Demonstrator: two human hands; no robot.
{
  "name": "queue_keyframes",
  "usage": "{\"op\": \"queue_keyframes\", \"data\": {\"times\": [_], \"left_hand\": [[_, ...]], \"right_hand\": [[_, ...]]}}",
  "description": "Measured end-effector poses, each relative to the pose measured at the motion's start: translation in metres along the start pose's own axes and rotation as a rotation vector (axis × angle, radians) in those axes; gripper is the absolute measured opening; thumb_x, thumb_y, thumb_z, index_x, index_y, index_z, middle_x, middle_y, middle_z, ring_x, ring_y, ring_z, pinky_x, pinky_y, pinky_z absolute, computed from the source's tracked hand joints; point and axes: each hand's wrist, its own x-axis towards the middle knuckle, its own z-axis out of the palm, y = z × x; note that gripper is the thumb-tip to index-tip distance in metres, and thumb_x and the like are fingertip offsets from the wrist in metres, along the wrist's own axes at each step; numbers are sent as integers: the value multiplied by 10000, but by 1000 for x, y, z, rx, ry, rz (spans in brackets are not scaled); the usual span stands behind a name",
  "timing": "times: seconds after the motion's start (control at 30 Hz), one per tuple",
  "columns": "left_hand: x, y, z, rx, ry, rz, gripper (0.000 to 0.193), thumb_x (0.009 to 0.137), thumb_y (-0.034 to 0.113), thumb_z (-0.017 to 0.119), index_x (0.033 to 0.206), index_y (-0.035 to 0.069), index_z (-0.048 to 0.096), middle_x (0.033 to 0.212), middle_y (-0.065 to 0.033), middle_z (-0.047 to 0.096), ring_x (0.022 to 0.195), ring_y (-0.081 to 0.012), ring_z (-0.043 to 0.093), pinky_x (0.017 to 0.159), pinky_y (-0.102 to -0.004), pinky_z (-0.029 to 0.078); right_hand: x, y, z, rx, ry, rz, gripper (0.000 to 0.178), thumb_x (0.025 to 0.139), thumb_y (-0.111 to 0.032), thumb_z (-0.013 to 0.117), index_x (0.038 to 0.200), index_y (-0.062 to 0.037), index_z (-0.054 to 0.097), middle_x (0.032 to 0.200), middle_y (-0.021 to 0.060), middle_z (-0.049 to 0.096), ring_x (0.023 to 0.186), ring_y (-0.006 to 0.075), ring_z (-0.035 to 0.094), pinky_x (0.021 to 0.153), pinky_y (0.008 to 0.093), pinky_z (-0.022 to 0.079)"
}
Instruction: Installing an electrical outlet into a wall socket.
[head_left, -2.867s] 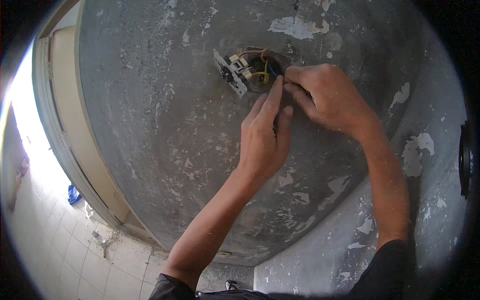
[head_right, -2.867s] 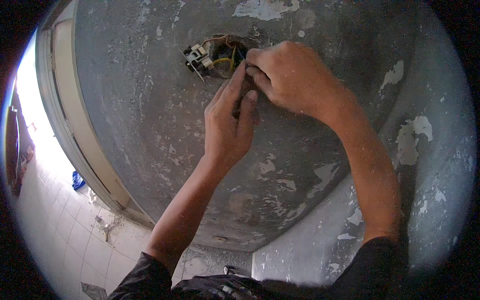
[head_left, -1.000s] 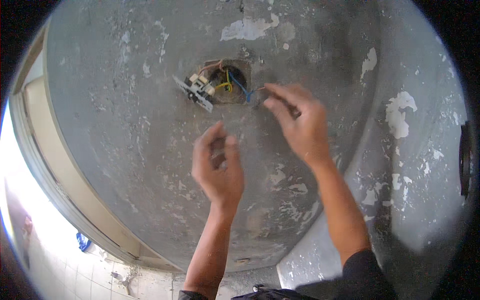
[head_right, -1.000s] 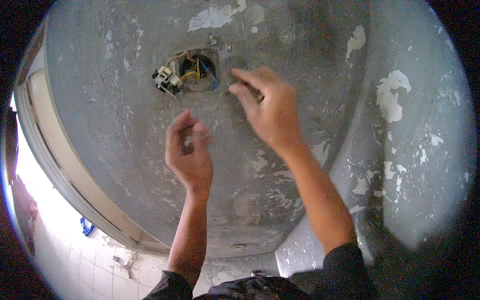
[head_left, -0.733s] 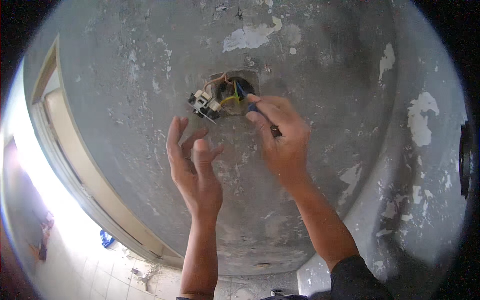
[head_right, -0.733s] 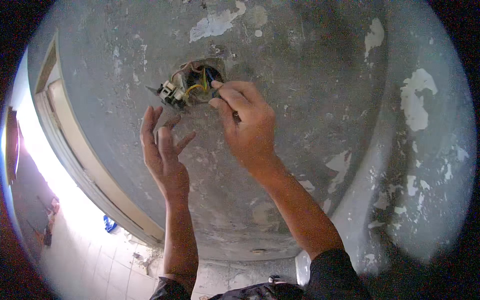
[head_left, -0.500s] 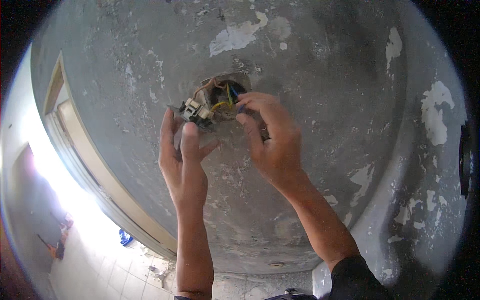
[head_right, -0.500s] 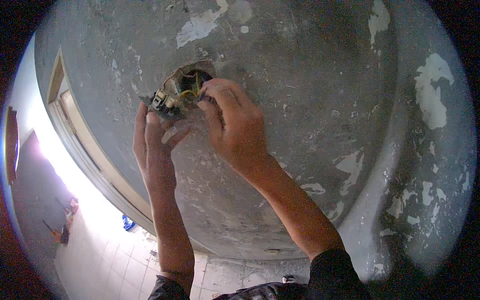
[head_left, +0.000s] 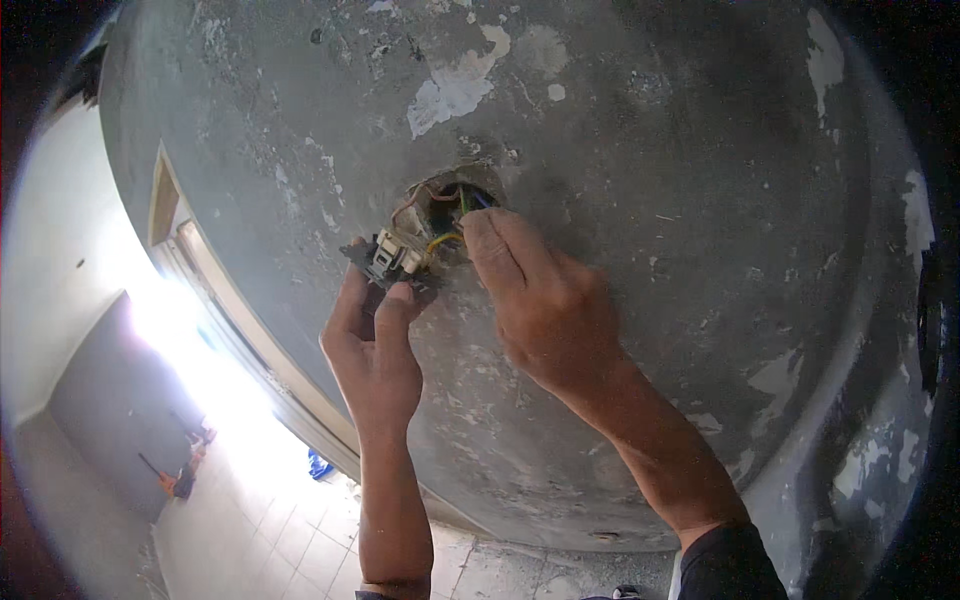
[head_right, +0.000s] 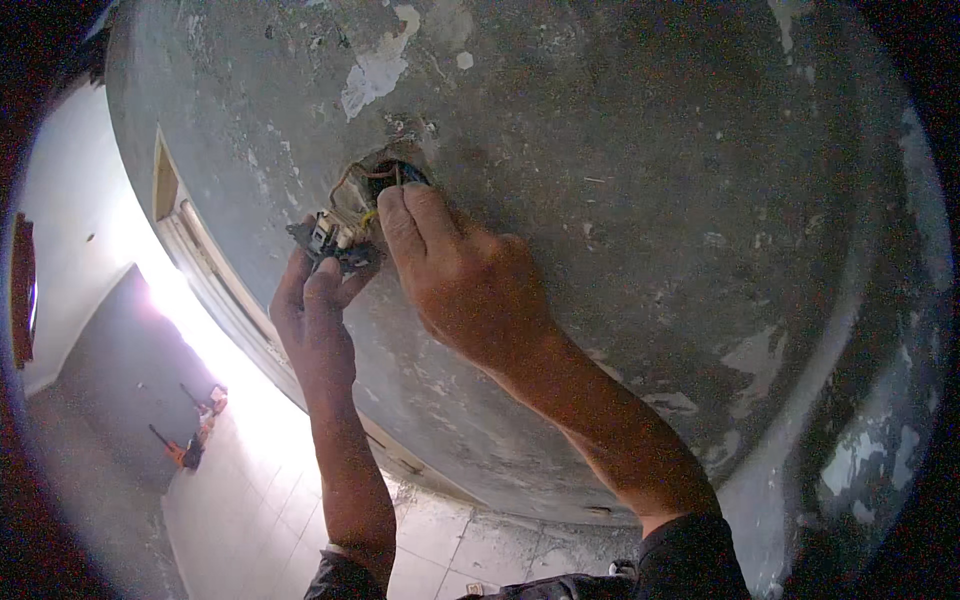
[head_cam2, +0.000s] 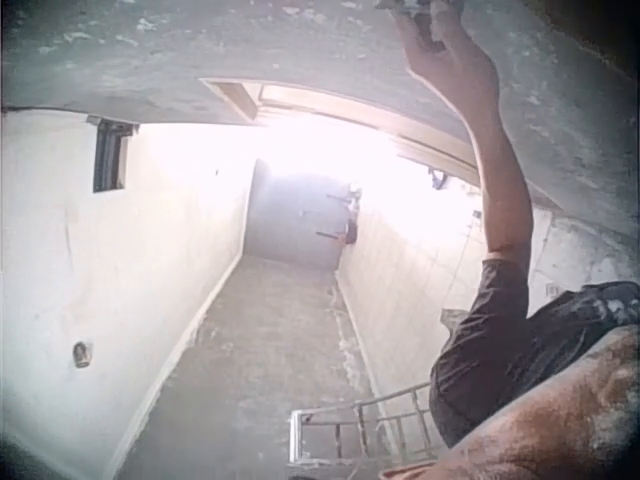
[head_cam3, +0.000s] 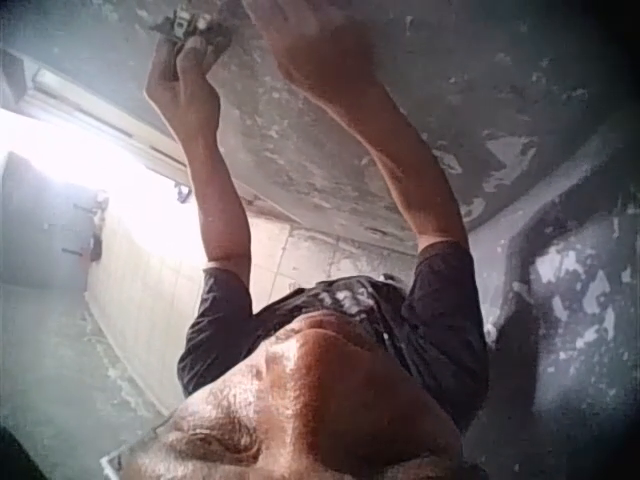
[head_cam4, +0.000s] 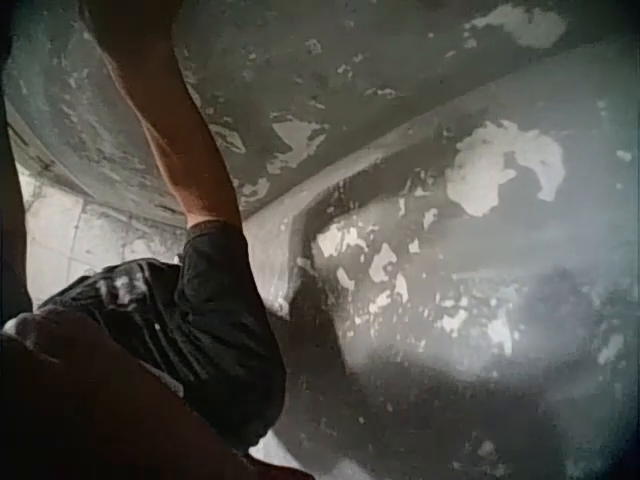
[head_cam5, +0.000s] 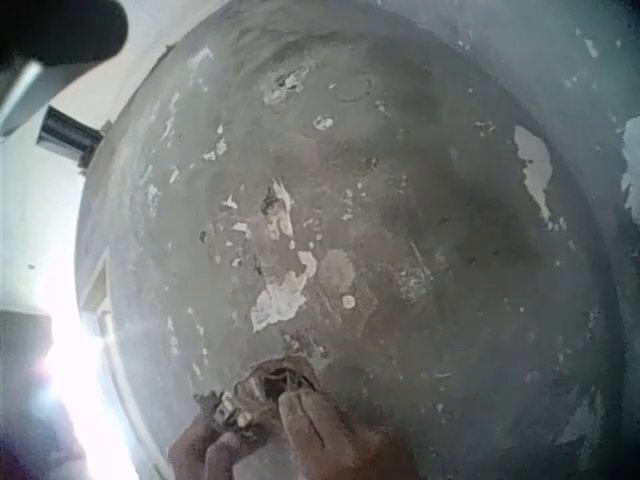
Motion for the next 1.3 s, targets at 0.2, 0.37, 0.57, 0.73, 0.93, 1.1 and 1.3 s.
{"op": "queue_keyframes", "data": {"times": [0.2, 0.37, 0.57, 0.73, 0.93, 1.1, 1.3], "left_hand": [[2, 3, 0, 132, 19, 79, 481, 904, 16, 468, 1366, -115, 439, 1167, -183, 618, 1052, -207, 607, 897, -349, 529], [0, 4, -1, 247, 41, 121, 492, 915, 9, 447, 1392, -106, 412, 1199, -196, 610, 1103, -212, 593, 952, -339, 483], [-1, 3, 9, 257, 80, 119, 492, 932, 33, 433, 1405, -96, 399, 1199, -190, 612, 1076, -211, 609, 936, -326, 483], [2, 7, 6, 415, 64, 216, 475, 943, 45, 420, 1401, -82, 410, 1131, -183, 644, 1023, -204, 629, 891, -321, 498], [5, 4, 6, 522, 58, 337, 492, 940, 62, 420, 1415, -65, 400, 1146, -216, 647, 1043, -215, 630, 896, -331, 499], [10, 11, 2, 551, 52, 326, 495, 935, 58, 417, 1414, -66, 400, 1152, -236, 644, 1038, -222, 635, 884, -334, 505], [12, 10, 2, 629, 68, 329, 509, 918, 53, 423, 1418, -43, 412, 1123, -204, 665, 995, -208, 646, 844, -322, 511]], "right_hand": [[8, 5, -7, 39, -166, -83, 369, 838, -10, 599, 1204, 34, 582, 1053, 152, 624, 770, 279, 698, 630, 342, 587], [12, 7, -4, 107, -61, -28, 360, 850, -25, 625, 1202, 40, 581, 1024, 161, 634, 761, 260, 697, 619, 326, 585], [0, 9, 4, 128, 156, -17, 337, 854, -53, 674, 1167, 39, 590, 1015, 179, 666, 834, 282, 712, 639, 329, 589], [4, 2, -3, 37, 118, -9, 290, 864, -35, 630, 1148, 18, 601, 1040, 177, 666, 817, 277, 716, 609, 321, 584], [14, 4, -5, -107, 70, -49, 286, 832, -32, 635, 1106, 42, 600, 1007, 175, 647, 717, 244, 695, 558, 289, 565], [24, 2, -9, -194, -39, -225, 308, 797, -37, 666, 1086, 53, 607, 921, 148, 626, 678, 185, 664, 511, 266, 545], [23, 10, -11, -301, -59, -372, 258, 768, -100, 676, 982, 34, 624, 829, 92, 574, 650, 138, 608, 473, 228, 500]]}}
